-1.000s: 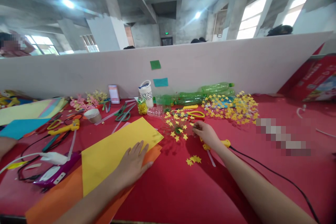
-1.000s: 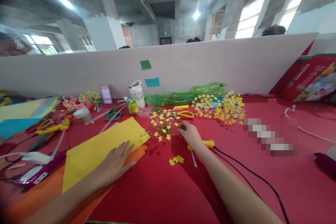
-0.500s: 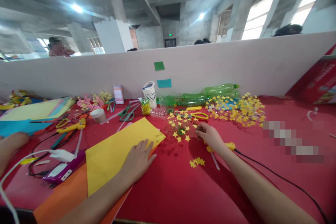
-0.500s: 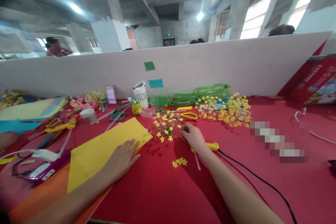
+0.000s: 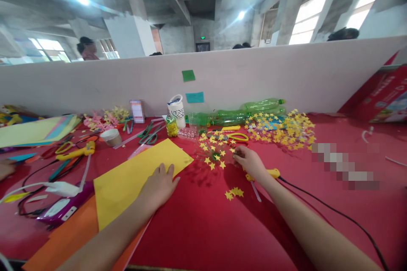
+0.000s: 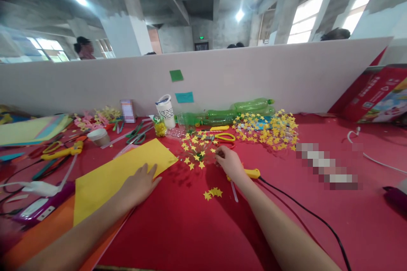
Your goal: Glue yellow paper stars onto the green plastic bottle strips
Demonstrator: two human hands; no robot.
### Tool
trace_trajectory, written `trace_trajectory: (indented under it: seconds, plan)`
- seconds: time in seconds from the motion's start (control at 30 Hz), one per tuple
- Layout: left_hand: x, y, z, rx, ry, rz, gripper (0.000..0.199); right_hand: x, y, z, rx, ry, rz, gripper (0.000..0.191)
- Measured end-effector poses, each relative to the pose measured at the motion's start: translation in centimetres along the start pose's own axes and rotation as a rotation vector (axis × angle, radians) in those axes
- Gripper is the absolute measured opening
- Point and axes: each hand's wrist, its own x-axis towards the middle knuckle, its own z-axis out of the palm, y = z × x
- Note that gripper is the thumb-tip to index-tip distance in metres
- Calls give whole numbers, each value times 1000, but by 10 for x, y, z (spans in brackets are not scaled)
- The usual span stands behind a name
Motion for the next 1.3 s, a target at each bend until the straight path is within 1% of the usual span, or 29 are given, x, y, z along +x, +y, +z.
trace_trajectory:
  seconds: [0.07, 0.2, 0.37, 0.43, 0.47, 0.5, 0.57, 0.63, 0.7, 0.73, 0.8, 0.83, 0.87, 0.9, 0.97, 1.07, 1.13, 1.2, 1.23, 1.3]
  plan:
    - [0, -2, -2, -1, -43, -3, 46, 0, 0, 0, -3, -2, 5, 3]
    - [3, 0, -7, 58, 11, 12, 39, 0, -1, 2, -5, -8, 10, 2]
    - [8, 1, -13, 55, 32, -4, 49, -2, -2, 3, -8, -22, 3, 2]
    - [7, -4, -19, 1, -5, -17, 52, -2, -2, 2, -16, -26, -3, 1]
    - [4, -7, -22, -40, -42, -8, 54, -2, -2, 1, -22, -25, -6, 1]
    - [0, -12, -26, -95, -91, 19, 55, -2, -2, 1, -28, -23, -7, 1]
    - [-12, -21, -31, -199, -121, 142, 60, -2, -1, 0, -36, -20, -9, 2]
    - [-29, -29, -30, -228, -79, 229, 63, -1, 0, 0, -36, -20, -8, 3]
    - [-47, -36, -24, -202, -8, 383, 65, -1, 3, 1, -28, -25, -7, 3]
    - [-55, -40, -19, -186, 10, 429, 66, 0, 4, 1, -22, -28, -6, 2]
    - [-64, -47, -9, -153, 47, 471, 66, 1, 7, 3, -8, -36, -7, 2]
    - [-65, -51, -4, -141, 81, 481, 64, 1, 8, 4, -2, -41, -7, 2]
    - [-62, -54, -1, -128, 114, 456, 63, 1, 9, 5, 4, -46, -6, 3]
    - [-57, -58, 2, -122, 151, 457, 64, 2, 9, 6, 8, -50, -5, 3]
    - [-41, -63, 4, -108, 180, 492, 60, 1, 8, 6, 10, -54, -2, 3]
    - [-15, -66, 2, -126, 204, 466, 54, 0, 6, 5, -6, -51, 3, 2]
    - [-8, -65, -3, -128, 218, 446, 53, -1, 5, 2, -19, -48, 3, 2]
    - [-14, -64, -10, -134, 239, 429, 54, -1, 6, 0, -30, -43, 2, 6]
    - [-21, -65, -13, -146, 249, 446, 57, -1, 7, -1, -35, -41, 2, 8]
    - [-40, -67, -18, -157, 230, 556, 66, 1, 9, -1, -43, -34, 0, 10]
